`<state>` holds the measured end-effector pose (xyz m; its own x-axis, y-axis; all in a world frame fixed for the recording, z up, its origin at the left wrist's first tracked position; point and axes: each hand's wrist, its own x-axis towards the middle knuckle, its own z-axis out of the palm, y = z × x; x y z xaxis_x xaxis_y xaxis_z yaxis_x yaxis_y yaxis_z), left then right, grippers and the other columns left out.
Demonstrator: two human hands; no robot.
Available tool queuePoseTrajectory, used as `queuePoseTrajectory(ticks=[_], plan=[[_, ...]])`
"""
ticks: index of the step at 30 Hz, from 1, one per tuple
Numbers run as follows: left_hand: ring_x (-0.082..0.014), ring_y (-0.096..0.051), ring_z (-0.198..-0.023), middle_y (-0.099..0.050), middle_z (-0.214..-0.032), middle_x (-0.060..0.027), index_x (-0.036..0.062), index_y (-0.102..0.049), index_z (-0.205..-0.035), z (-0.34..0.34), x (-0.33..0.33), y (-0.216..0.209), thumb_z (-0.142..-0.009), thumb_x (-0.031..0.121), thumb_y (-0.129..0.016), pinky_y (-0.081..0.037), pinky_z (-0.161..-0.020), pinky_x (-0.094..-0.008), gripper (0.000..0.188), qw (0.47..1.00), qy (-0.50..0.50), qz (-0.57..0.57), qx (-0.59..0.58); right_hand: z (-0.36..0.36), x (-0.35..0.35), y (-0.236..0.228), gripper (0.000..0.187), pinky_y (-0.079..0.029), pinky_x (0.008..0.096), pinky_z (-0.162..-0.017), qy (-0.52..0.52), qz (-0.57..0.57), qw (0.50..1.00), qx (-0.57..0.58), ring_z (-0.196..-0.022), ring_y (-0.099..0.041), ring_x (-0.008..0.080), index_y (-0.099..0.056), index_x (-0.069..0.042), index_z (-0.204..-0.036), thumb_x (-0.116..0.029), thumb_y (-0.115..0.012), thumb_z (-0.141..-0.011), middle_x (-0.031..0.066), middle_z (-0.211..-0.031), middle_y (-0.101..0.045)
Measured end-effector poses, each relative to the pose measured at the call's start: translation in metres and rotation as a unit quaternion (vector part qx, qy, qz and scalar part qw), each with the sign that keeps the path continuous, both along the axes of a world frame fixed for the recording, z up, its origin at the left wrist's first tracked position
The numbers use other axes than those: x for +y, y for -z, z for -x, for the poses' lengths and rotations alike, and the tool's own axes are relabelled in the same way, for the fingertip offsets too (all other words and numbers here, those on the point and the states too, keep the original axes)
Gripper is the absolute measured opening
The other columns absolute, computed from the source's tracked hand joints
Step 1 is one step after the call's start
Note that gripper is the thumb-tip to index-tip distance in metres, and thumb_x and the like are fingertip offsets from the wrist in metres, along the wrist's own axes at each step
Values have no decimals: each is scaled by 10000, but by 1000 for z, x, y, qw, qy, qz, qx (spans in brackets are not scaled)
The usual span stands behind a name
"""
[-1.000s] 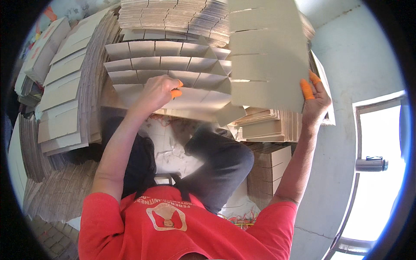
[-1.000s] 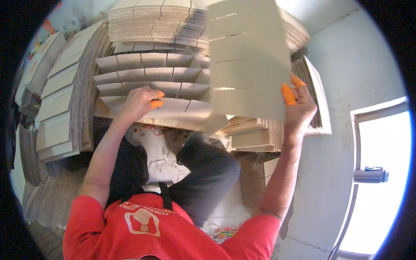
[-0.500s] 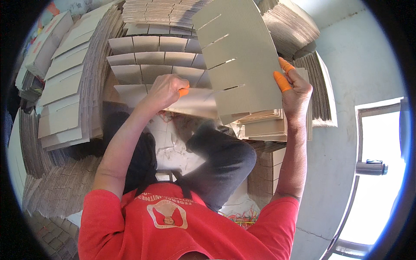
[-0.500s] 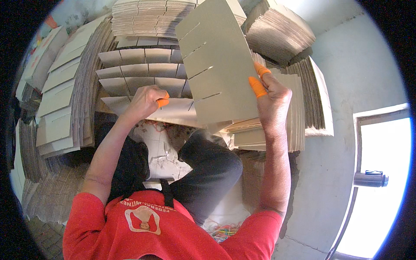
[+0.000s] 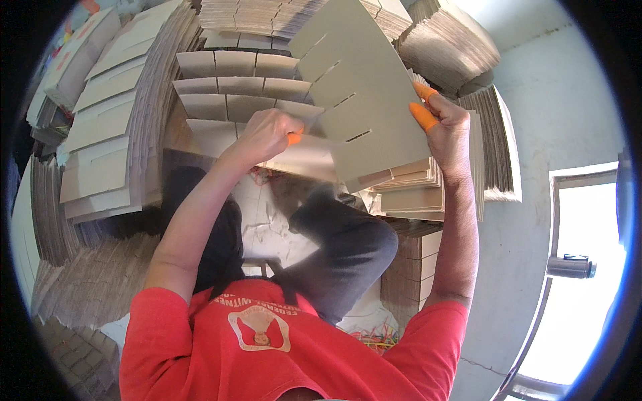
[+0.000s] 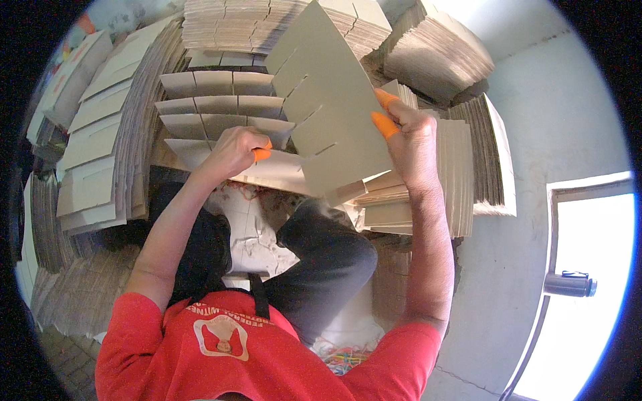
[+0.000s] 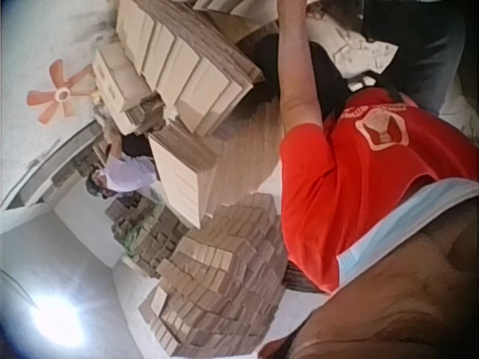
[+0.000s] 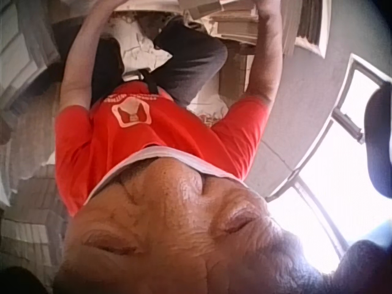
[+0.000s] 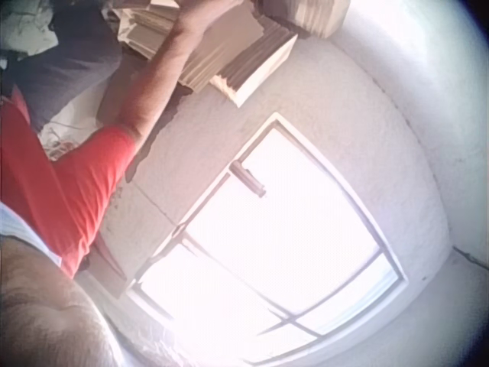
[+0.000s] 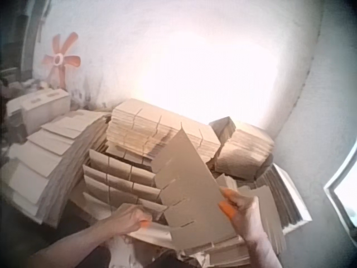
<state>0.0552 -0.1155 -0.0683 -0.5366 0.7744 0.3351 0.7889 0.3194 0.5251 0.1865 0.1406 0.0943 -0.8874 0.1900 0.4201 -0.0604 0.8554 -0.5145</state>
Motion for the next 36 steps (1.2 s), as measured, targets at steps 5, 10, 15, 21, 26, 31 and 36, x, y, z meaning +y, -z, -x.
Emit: queuePoseTrajectory(ticks=[5, 10, 15, 21, 26, 31, 36], plan=[[-384, -642, -747, -659, -762, -172, 19, -664, -805, 1, 0, 0, -789, 136, -708, -486, -657, -475, 126, 1000, 0, 5, -2, 15, -8, 1, 325, -520, 272, -678, -30, -11, 999, -10, -732, -658, 116, -676, 7, -1166, -17, -707, -843, 179, -928, -727], [-391, -642, -760, -659, -772, -185, 20, -668, -805, 2, -1, -4, -787, 142, -707, -486, -671, -471, 130, 999, -6, 14, -36, 18, -24, 21, 351, -533, 223, -742, 9, -76, 996, -50, -849, -651, 50, -678, -16, -1204, -4, -709, -854, 99, -952, -746], [-409, -620, -723, -607, -695, -209, 52, -665, -748, 3, 3, -2, -736, 82, -644, -470, -637, -493, 39, 999, -10, -38, -26, 19, -19, 47, 376, -535, 250, -760, -55, -92, 994, -11, -851, -660, 73, -663, -16, -1222, -25, -722, -851, 148, -979, -734], [-403, -629, -752, -635, -738, -196, 39, -668, -784, 4, 3, -1, -764, 124, -685, -478, -653, -490, 89, 1000, -6, -12, -24, 21, -27, 48, 358, -520, 272, -696, -53, -58, 996, -39, -754, -656, 116, -667, -6, -1200, -30, -721, -847, 162, -932, -721], [-394, -636, -768, -655, -764, -180, 23, -666, -814, 5, -1, 3, -787, 171, -720, -487, -668, -484, 160, 1000, 2, 4, -14, 24, -31, 60, 294, -532, 305, -715, -125, -106, 977, -139, -795, -688, 158, -685, 15, -1137, -6, -702, -844, 194, -926, -712], [-375, -646, -779, -665, -778, -170, 23, -663, -805, 2, 3, -2, -785, 193, -729, -490, -670, -485, 184, 1000, 10, -3, 1, 18, -38, 103, 141, -556, 407, -737, -131, -205, 949, -200, -813, -660, 357, -672, -61, -975, -111, -646, -846, 163, -869, -674], [-328, -640, -928, -696, -975, -140, 59, -685, -1024, -9, -11, -12, -766, 211, -756, -510, -772, -439, 308, 997, 9, -50, 64, 4, 22, 96, 313, -539, 463, -774, 116, -226, 967, -10, -910, -650, 349, -604, -112, -1193, -226, -645, -905, 135, -1063, -648]])
